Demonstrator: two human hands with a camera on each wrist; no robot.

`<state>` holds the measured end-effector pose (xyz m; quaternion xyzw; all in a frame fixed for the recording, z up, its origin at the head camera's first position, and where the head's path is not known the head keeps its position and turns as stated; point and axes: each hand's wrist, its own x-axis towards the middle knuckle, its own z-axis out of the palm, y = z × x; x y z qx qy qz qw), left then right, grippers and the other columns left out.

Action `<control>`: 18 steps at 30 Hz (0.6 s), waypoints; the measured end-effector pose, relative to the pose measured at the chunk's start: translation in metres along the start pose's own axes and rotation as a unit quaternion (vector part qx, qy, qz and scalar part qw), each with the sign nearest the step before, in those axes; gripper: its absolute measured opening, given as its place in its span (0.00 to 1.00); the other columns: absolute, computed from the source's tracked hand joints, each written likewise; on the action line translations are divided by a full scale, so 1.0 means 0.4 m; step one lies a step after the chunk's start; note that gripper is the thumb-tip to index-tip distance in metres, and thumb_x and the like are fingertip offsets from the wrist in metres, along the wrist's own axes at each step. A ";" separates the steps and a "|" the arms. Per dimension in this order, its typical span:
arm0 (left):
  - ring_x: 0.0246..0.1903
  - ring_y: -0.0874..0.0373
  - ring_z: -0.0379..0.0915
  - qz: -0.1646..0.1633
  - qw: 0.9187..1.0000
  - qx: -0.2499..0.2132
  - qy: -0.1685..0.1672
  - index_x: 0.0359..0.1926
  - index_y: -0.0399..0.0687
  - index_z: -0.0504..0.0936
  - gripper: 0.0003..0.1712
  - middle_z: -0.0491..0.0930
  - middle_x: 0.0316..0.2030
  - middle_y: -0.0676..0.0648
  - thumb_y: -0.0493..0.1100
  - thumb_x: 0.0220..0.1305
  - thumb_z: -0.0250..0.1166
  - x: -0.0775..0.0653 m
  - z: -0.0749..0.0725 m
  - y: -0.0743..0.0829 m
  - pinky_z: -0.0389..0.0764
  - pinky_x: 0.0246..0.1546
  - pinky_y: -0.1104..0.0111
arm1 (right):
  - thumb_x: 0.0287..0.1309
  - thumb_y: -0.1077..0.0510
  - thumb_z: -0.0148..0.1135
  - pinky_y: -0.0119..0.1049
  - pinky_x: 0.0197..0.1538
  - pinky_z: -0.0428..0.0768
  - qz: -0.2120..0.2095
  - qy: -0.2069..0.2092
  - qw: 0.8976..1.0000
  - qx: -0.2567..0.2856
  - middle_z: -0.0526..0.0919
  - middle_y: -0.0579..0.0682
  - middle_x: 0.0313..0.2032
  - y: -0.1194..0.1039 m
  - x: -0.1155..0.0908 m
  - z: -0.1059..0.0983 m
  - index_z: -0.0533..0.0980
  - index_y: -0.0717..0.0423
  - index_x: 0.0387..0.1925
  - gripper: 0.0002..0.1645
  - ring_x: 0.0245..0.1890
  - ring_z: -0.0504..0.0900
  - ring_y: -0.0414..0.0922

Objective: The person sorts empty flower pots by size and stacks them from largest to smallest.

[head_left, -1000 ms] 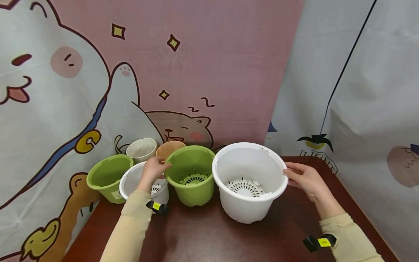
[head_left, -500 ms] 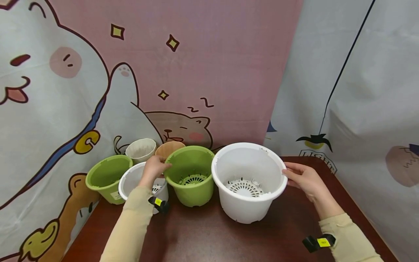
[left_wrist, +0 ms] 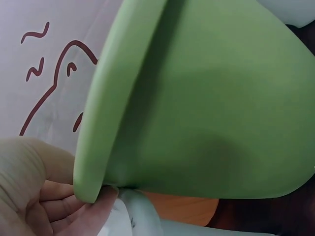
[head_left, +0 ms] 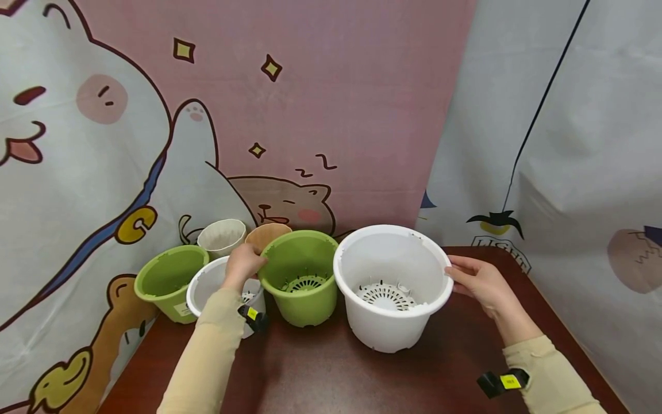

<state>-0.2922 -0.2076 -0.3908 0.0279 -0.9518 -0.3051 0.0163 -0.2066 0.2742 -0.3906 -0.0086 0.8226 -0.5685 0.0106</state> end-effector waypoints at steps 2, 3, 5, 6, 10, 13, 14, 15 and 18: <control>0.19 0.56 0.77 -0.002 1.000 0.010 0.001 0.26 0.38 0.83 0.07 0.80 0.24 0.46 0.37 0.54 0.60 -0.001 0.000 0.003 0.79 0.22 0.67 | 0.68 0.53 0.62 0.39 0.45 0.83 0.001 0.000 1.000 -0.002 0.74 0.71 0.57 0.000 0.000 0.000 0.64 0.74 0.66 0.37 0.39 0.84 0.36; 0.18 0.56 0.77 -0.002 1.000 0.015 0.002 0.24 0.39 0.82 0.08 0.80 0.23 0.46 0.37 0.54 0.59 -0.002 0.000 0.005 0.79 0.22 0.67 | 0.68 0.52 0.62 0.39 0.45 0.83 0.001 0.000 1.000 -0.003 0.74 0.71 0.57 0.000 0.000 0.000 0.64 0.74 0.66 0.37 0.39 0.84 0.37; 0.18 0.55 0.77 -0.004 1.000 0.026 0.004 0.20 0.42 0.80 0.08 0.79 0.22 0.47 0.36 0.52 0.57 -0.004 0.000 0.008 0.77 0.21 0.67 | 0.68 0.52 0.62 0.40 0.46 0.83 0.001 0.001 1.000 -0.006 0.74 0.71 0.57 0.000 0.000 0.001 0.64 0.74 0.66 0.37 0.39 0.84 0.37; 0.17 0.55 0.77 -0.006 0.999 0.031 0.006 0.18 0.43 0.77 0.09 0.79 0.21 0.47 0.36 0.52 0.56 -0.005 0.000 0.010 0.77 0.20 0.67 | 0.68 0.52 0.62 0.40 0.46 0.83 0.001 0.001 1.000 -0.008 0.74 0.71 0.57 0.001 0.000 0.001 0.64 0.74 0.66 0.37 0.40 0.84 0.37; 0.17 0.55 0.76 -0.011 0.999 0.049 0.014 0.12 0.49 0.69 0.12 0.76 0.18 0.48 0.36 0.50 0.54 -0.003 -0.001 0.013 0.73 0.19 0.67 | 0.68 0.52 0.61 0.41 0.46 0.83 -0.001 0.003 1.000 -0.008 0.75 0.71 0.57 0.001 0.000 0.002 0.64 0.74 0.66 0.36 0.39 0.84 0.37; 0.16 0.55 0.75 -0.012 0.999 0.044 0.019 0.12 0.50 0.68 0.13 0.76 0.17 0.48 0.35 0.50 0.54 -0.001 -0.005 0.016 0.74 0.19 0.67 | 0.68 0.52 0.61 0.40 0.46 0.83 0.000 0.004 1.000 -0.006 0.75 0.71 0.57 0.001 0.000 0.003 0.64 0.74 0.66 0.36 0.39 0.84 0.37; 0.16 0.55 0.75 -0.012 0.999 0.040 0.020 0.12 0.49 0.69 0.13 0.75 0.16 0.48 0.35 0.50 0.54 0.000 -0.007 0.017 0.74 0.18 0.67 | 0.68 0.52 0.61 0.40 0.46 0.83 0.000 0.005 1.000 -0.006 0.75 0.71 0.57 0.002 0.000 0.003 0.64 0.74 0.66 0.36 0.39 0.84 0.37; 0.16 0.55 0.76 -0.012 0.999 0.036 0.022 0.12 0.49 0.69 0.13 0.75 0.16 0.48 0.35 0.50 0.55 0.001 -0.008 0.018 0.74 0.18 0.67 | 0.68 0.52 0.62 0.39 0.45 0.83 0.000 0.005 1.000 -0.007 0.75 0.71 0.57 0.002 0.000 0.003 0.64 0.74 0.66 0.36 0.39 0.84 0.37; 0.16 0.56 0.75 -0.006 0.999 0.028 0.026 0.13 0.49 0.69 0.13 0.75 0.16 0.48 0.35 0.52 0.55 0.004 -0.012 0.017 0.75 0.17 0.68 | 0.68 0.52 0.62 0.38 0.44 0.84 0.001 0.006 1.000 -0.008 0.75 0.71 0.57 0.003 0.001 0.004 0.64 0.74 0.66 0.37 0.39 0.84 0.37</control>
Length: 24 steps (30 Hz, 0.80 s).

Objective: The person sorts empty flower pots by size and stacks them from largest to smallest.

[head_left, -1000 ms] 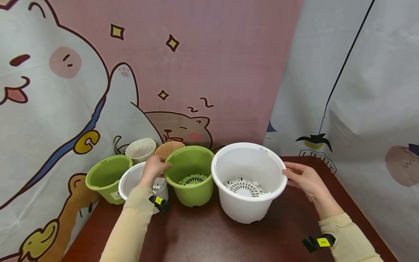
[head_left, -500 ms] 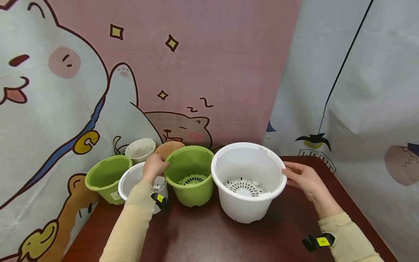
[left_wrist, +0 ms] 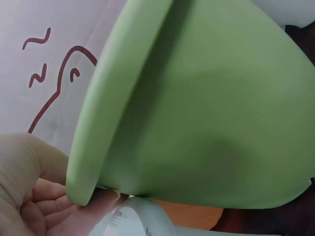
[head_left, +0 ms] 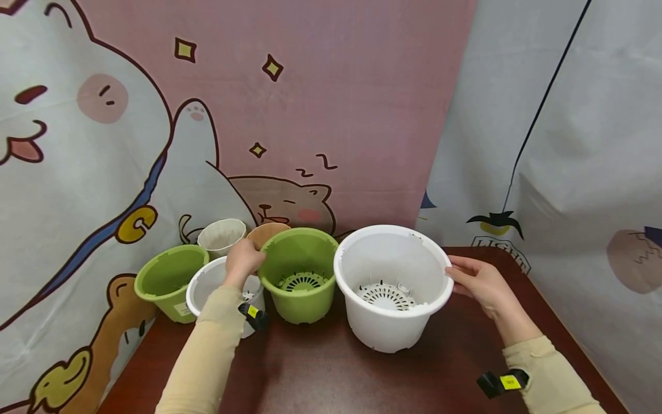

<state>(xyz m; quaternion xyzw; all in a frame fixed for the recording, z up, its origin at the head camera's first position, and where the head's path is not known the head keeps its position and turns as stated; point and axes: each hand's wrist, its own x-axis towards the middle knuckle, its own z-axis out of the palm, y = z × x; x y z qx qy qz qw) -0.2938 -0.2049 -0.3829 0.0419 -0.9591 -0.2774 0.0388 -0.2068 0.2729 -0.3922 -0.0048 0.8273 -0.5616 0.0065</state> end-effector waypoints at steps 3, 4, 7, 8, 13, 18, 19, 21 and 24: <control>0.15 0.56 0.75 0.005 1.000 -0.004 0.006 0.14 0.48 0.70 0.13 0.75 0.17 0.48 0.36 0.53 0.57 0.002 -0.003 -0.001 0.75 0.17 0.68 | 0.68 0.52 0.61 0.37 0.44 0.84 0.002 0.000 1.000 -0.001 0.75 0.71 0.57 0.000 0.000 0.000 0.64 0.73 0.67 0.37 0.39 0.84 0.38; 0.15 0.56 0.75 0.007 1.000 -0.005 0.008 0.14 0.48 0.70 0.13 0.76 0.17 0.48 0.36 0.53 0.57 0.003 -0.004 -0.002 0.74 0.17 0.67 | 0.68 0.51 0.61 0.37 0.44 0.84 0.003 -0.001 1.000 -0.001 0.75 0.71 0.57 -0.001 0.000 0.000 0.64 0.73 0.67 0.37 0.40 0.84 0.39; 0.15 0.57 0.75 0.010 1.000 -0.016 0.012 0.16 0.46 0.73 0.11 0.77 0.18 0.47 0.36 0.53 0.57 0.004 -0.007 -0.003 0.75 0.17 0.67 | 0.68 0.51 0.61 0.38 0.44 0.84 0.005 0.000 1.000 -0.004 0.74 0.71 0.57 -0.002 -0.001 0.000 0.64 0.74 0.67 0.37 0.40 0.84 0.39; 0.15 0.57 0.76 0.009 1.000 -0.021 0.013 0.17 0.45 0.75 0.10 0.78 0.19 0.46 0.36 0.53 0.57 0.004 -0.009 -0.003 0.76 0.18 0.67 | 0.68 0.51 0.61 0.38 0.44 0.84 0.005 0.000 1.000 -0.004 0.74 0.71 0.57 -0.003 -0.002 0.000 0.64 0.74 0.67 0.37 0.40 0.84 0.39; 0.17 0.55 0.77 -0.005 0.998 -0.056 0.028 0.34 0.35 0.84 0.11 0.83 0.31 0.39 0.36 0.54 0.57 0.005 -0.014 -0.007 0.79 0.19 0.65 | 0.68 0.52 0.61 0.37 0.44 0.84 0.004 0.000 1.000 -0.004 0.74 0.72 0.57 -0.005 -0.002 0.001 0.64 0.74 0.66 0.37 0.40 0.84 0.39; 0.16 0.57 0.77 -0.022 0.995 -0.093 0.038 0.45 0.31 0.83 0.18 0.83 0.40 0.35 0.36 0.55 0.57 -0.001 -0.021 -0.010 0.81 0.19 0.67 | 0.68 0.52 0.61 0.36 0.43 0.84 0.002 -0.001 1.000 0.002 0.74 0.72 0.57 -0.005 -0.002 0.002 0.64 0.74 0.66 0.37 0.39 0.84 0.38; 0.16 0.58 0.77 -0.024 0.994 -0.100 0.038 0.45 0.31 0.83 0.18 0.83 0.41 0.34 0.36 0.56 0.57 -0.002 -0.021 -0.011 0.81 0.19 0.67 | 0.68 0.52 0.61 0.35 0.43 0.84 0.002 -0.001 1.000 0.004 0.74 0.72 0.57 -0.004 -0.002 0.002 0.64 0.74 0.66 0.37 0.39 0.84 0.37; 0.15 0.59 0.77 -0.028 0.993 -0.108 0.038 0.46 0.30 0.83 0.18 0.82 0.42 0.33 0.36 0.56 0.58 -0.003 -0.023 -0.011 0.82 0.20 0.66 | 0.68 0.52 0.61 0.35 0.42 0.84 0.003 0.001 1.000 0.005 0.75 0.72 0.57 -0.004 -0.002 0.003 0.64 0.74 0.66 0.37 0.38 0.84 0.37; 0.15 0.59 0.78 -0.033 0.992 -0.113 0.040 0.46 0.30 0.83 0.18 0.82 0.43 0.32 0.36 0.57 0.59 -0.005 -0.027 -0.010 0.83 0.21 0.65 | 0.68 0.53 0.61 0.35 0.42 0.84 0.003 0.001 1.000 0.007 0.75 0.71 0.57 -0.003 -0.001 0.003 0.64 0.74 0.66 0.36 0.38 0.84 0.36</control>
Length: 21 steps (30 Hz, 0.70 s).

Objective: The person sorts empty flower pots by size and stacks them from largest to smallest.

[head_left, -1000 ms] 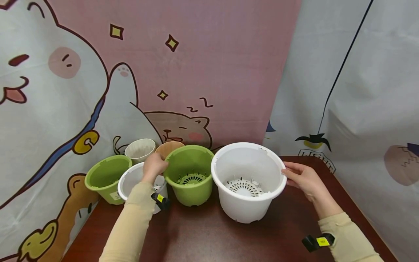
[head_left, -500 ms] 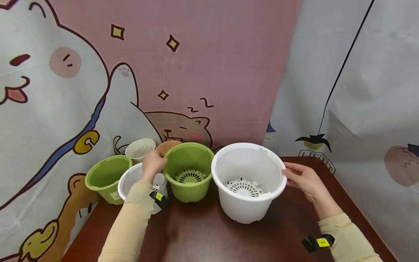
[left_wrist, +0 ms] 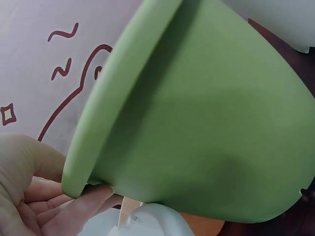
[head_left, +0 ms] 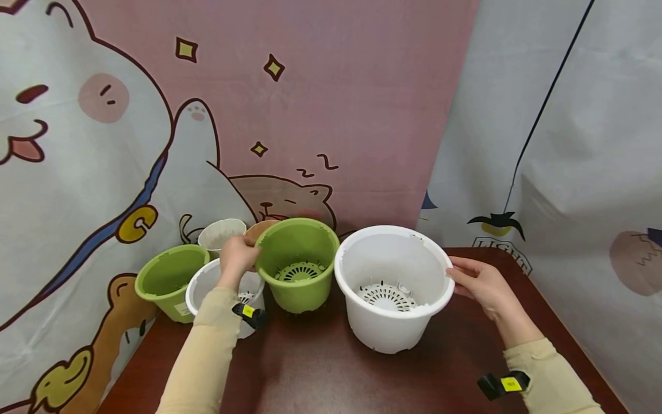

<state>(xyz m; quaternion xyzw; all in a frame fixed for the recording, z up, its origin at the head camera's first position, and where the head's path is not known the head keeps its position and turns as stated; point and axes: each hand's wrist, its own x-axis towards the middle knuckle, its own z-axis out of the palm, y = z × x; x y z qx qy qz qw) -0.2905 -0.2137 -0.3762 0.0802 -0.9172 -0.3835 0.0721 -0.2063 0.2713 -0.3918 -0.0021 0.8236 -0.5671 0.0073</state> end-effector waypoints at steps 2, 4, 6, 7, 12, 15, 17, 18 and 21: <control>0.15 0.59 0.78 -0.005 1.000 -0.001 0.004 0.46 0.31 0.83 0.18 0.82 0.43 0.33 0.36 0.56 0.59 -0.001 -0.001 0.002 0.84 0.22 0.64 | 0.68 0.53 0.61 0.37 0.43 0.84 -0.001 -0.001 1.000 0.001 0.75 0.71 0.57 0.001 0.001 0.000 0.64 0.74 0.66 0.36 0.38 0.84 0.36; 0.16 0.58 0.78 -0.008 1.000 -0.001 0.010 0.46 0.31 0.83 0.18 0.82 0.43 0.33 0.35 0.56 0.59 0.000 -0.002 0.002 0.83 0.21 0.65 | 0.68 0.53 0.61 0.38 0.44 0.84 -0.002 -0.003 1.000 0.002 0.75 0.71 0.57 0.001 0.002 0.001 0.64 0.74 0.66 0.36 0.38 0.84 0.36; 0.16 0.58 0.78 -0.009 1.000 -0.001 0.018 0.47 0.32 0.83 0.19 0.83 0.43 0.33 0.35 0.55 0.58 0.001 -0.003 0.003 0.82 0.21 0.66 | 0.68 0.53 0.61 0.38 0.44 0.84 -0.003 -0.005 1.000 0.003 0.75 0.71 0.57 0.001 0.002 0.001 0.64 0.74 0.66 0.36 0.38 0.84 0.36; 0.16 0.58 0.78 -0.009 1.000 -0.002 0.023 0.47 0.32 0.84 0.19 0.83 0.43 0.34 0.35 0.55 0.58 0.001 -0.004 0.003 0.82 0.20 0.67 | 0.68 0.53 0.61 0.39 0.44 0.84 -0.004 -0.005 1.000 0.003 0.75 0.71 0.57 0.001 0.002 0.001 0.64 0.74 0.66 0.36 0.38 0.84 0.36; 0.18 0.59 0.78 -0.013 0.999 -0.020 0.045 0.49 0.32 0.84 0.20 0.83 0.45 0.33 0.37 0.58 0.59 0.005 -0.012 0.002 0.81 0.20 0.70 | 0.68 0.53 0.61 0.38 0.44 0.84 -0.006 -0.003 1.000 0.005 0.75 0.71 0.57 0.001 0.000 0.000 0.64 0.74 0.66 0.37 0.37 0.84 0.36; 0.19 0.59 0.77 -0.030 0.997 -0.056 0.052 0.51 0.31 0.83 0.21 0.82 0.46 0.32 0.37 0.59 0.60 0.008 -0.017 0.000 0.81 0.21 0.71 | 0.68 0.53 0.62 0.39 0.44 0.84 -0.005 -0.001 1.000 0.005 0.76 0.71 0.56 0.000 0.000 0.000 0.64 0.75 0.66 0.37 0.37 0.84 0.36; 0.20 0.60 0.77 -0.043 0.993 -0.098 0.053 0.53 0.29 0.81 0.21 0.81 0.47 0.31 0.36 0.59 0.60 0.010 -0.019 0.000 0.82 0.21 0.71 | 0.68 0.53 0.62 0.39 0.44 0.84 -0.004 -0.001 1.000 0.005 0.76 0.70 0.56 0.001 0.000 0.000 0.64 0.75 0.66 0.37 0.37 0.84 0.36; 0.20 0.61 0.77 -0.049 0.990 -0.120 0.053 0.53 0.28 0.80 0.22 0.80 0.47 0.31 0.36 0.59 0.60 0.010 -0.020 0.000 0.82 0.22 0.71 | 0.68 0.52 0.62 0.39 0.44 0.84 -0.004 -0.001 1.000 0.004 0.76 0.70 0.56 0.001 0.000 0.000 0.64 0.74 0.66 0.37 0.37 0.84 0.36; 0.20 0.63 0.76 -0.057 0.979 -0.187 0.055 0.54 0.26 0.79 0.23 0.79 0.45 0.30 0.33 0.58 0.59 0.012 -0.023 0.004 0.83 0.22 0.71 | 0.68 0.52 0.62 0.39 0.44 0.84 -0.004 0.001 1.000 0.001 0.76 0.70 0.56 0.003 0.000 -0.001 0.64 0.74 0.66 0.37 0.37 0.84 0.36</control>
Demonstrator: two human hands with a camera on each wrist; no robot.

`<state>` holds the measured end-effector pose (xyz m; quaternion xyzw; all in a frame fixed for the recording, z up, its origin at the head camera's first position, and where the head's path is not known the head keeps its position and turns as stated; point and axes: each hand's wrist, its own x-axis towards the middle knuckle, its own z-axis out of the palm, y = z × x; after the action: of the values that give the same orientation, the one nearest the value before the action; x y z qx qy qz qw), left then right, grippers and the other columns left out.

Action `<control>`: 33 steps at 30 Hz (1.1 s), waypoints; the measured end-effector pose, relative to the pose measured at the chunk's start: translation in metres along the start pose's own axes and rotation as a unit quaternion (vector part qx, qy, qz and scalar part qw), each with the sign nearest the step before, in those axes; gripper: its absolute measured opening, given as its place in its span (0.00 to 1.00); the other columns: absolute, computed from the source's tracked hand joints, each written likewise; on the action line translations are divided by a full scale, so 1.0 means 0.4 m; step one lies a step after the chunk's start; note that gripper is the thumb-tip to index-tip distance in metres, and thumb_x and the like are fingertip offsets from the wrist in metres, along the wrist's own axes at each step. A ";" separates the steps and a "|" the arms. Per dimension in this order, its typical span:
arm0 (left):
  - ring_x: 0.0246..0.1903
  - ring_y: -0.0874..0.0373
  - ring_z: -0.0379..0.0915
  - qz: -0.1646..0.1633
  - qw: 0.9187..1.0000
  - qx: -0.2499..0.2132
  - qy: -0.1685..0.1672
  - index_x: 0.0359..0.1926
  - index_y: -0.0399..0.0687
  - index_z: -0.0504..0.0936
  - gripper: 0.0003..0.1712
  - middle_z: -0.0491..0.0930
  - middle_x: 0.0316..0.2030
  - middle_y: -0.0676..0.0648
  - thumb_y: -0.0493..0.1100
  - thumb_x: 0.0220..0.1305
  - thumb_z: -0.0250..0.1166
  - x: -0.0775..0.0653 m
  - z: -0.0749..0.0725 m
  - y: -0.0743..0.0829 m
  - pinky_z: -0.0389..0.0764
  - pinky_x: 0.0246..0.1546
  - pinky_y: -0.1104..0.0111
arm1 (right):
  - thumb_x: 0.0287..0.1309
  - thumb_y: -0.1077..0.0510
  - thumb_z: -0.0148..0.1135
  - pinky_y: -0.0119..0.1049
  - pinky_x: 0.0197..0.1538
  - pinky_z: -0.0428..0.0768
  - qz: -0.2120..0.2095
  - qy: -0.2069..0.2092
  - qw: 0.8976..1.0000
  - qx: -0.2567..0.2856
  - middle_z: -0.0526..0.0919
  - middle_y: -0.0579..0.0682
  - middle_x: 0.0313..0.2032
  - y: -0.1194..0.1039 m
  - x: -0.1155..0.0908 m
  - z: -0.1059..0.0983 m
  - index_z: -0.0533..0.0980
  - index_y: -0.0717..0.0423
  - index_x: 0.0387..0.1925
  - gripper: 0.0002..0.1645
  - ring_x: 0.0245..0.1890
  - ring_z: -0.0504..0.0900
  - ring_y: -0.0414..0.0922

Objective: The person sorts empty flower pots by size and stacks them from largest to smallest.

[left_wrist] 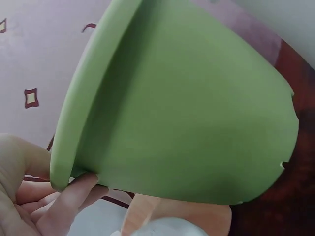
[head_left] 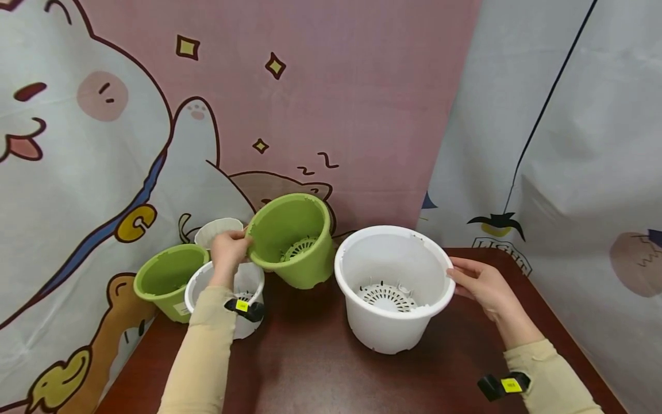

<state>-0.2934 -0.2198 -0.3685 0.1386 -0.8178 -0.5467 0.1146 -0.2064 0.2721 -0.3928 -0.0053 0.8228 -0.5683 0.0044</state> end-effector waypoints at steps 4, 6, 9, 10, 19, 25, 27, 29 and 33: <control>0.18 0.65 0.75 -0.002 0.998 -0.062 0.010 0.53 0.25 0.79 0.22 0.79 0.40 0.34 0.31 0.57 0.58 -0.005 -0.006 0.017 0.82 0.21 0.72 | 0.68 0.52 0.61 0.38 0.44 0.84 -0.002 0.000 1.000 -0.002 0.75 0.71 0.57 0.005 0.003 -0.001 0.64 0.74 0.66 0.37 0.37 0.84 0.36; 0.18 0.65 0.75 0.001 0.997 -0.080 0.013 0.53 0.25 0.79 0.21 0.78 0.37 0.36 0.31 0.58 0.58 -0.009 -0.012 0.029 0.81 0.20 0.73 | 0.68 0.52 0.61 0.37 0.43 0.84 -0.002 0.000 1.000 -0.003 0.75 0.71 0.57 0.007 0.003 -0.001 0.63 0.74 0.67 0.37 0.37 0.84 0.36; 0.17 0.65 0.75 0.004 0.995 -0.100 0.019 0.52 0.24 0.79 0.20 0.78 0.33 0.41 0.30 0.59 0.59 -0.016 -0.021 0.045 0.80 0.19 0.73 | 0.68 0.52 0.61 0.35 0.42 0.84 -0.003 0.000 1.000 -0.003 0.75 0.71 0.57 0.008 0.003 -0.001 0.63 0.74 0.67 0.37 0.37 0.84 0.36; 0.17 0.65 0.75 0.005 0.994 -0.106 0.020 0.52 0.24 0.79 0.20 0.78 0.32 0.43 0.30 0.59 0.59 -0.018 -0.024 0.049 0.80 0.19 0.73 | 0.68 0.53 0.61 0.35 0.42 0.84 -0.003 0.000 1.000 -0.002 0.75 0.72 0.57 0.008 0.004 -0.002 0.63 0.74 0.67 0.37 0.37 0.84 0.36; 0.16 0.64 0.76 0.025 0.993 -0.117 0.024 0.52 0.28 0.81 0.19 0.78 0.28 0.48 0.33 0.61 0.62 -0.044 -0.033 0.092 0.82 0.20 0.69 | 0.68 0.52 0.61 0.36 0.42 0.84 -0.005 -0.002 1.000 0.001 0.75 0.71 0.57 0.007 0.004 -0.002 0.63 0.74 0.67 0.37 0.37 0.84 0.36; 0.15 0.66 0.75 0.059 0.989 -0.127 0.043 0.49 0.28 0.83 0.17 0.78 0.24 0.52 0.33 0.59 0.64 -0.058 -0.036 0.123 0.80 0.17 0.71 | 0.69 0.52 0.60 0.37 0.43 0.84 -0.001 -0.002 1.000 0.006 0.76 0.70 0.56 0.007 0.005 -0.002 0.63 0.74 0.67 0.37 0.37 0.84 0.36; 0.16 0.66 0.75 0.069 0.987 -0.134 0.047 0.49 0.27 0.83 0.17 0.78 0.23 0.53 0.32 0.59 0.64 -0.062 -0.038 0.134 0.81 0.18 0.72 | 0.69 0.52 0.60 0.36 0.43 0.84 -0.001 -0.002 1.000 0.005 0.76 0.70 0.56 0.007 0.005 -0.002 0.63 0.74 0.67 0.37 0.37 0.84 0.35; 0.18 0.66 0.76 0.073 0.985 -0.146 0.049 0.49 0.26 0.82 0.17 0.78 0.23 0.54 0.32 0.59 0.64 -0.064 -0.039 0.143 0.81 0.19 0.72 | 0.69 0.52 0.60 0.36 0.43 0.84 0.000 -0.002 1.000 0.006 0.76 0.70 0.57 0.007 0.005 -0.003 0.63 0.75 0.67 0.37 0.37 0.84 0.35; 0.19 0.65 0.77 0.080 0.981 -0.168 0.047 0.49 0.27 0.82 0.17 0.79 0.23 0.54 0.32 0.60 0.64 -0.070 -0.038 0.160 0.81 0.20 0.72 | 0.69 0.53 0.61 0.36 0.43 0.84 0.000 -0.004 1.000 0.010 0.76 0.70 0.57 0.008 0.005 -0.004 0.63 0.75 0.67 0.37 0.37 0.84 0.35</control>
<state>-0.2686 -0.2000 -0.3046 0.0769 -0.7168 -0.6578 0.2181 -0.2086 0.2748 -0.3954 -0.0075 0.8170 -0.5766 0.0078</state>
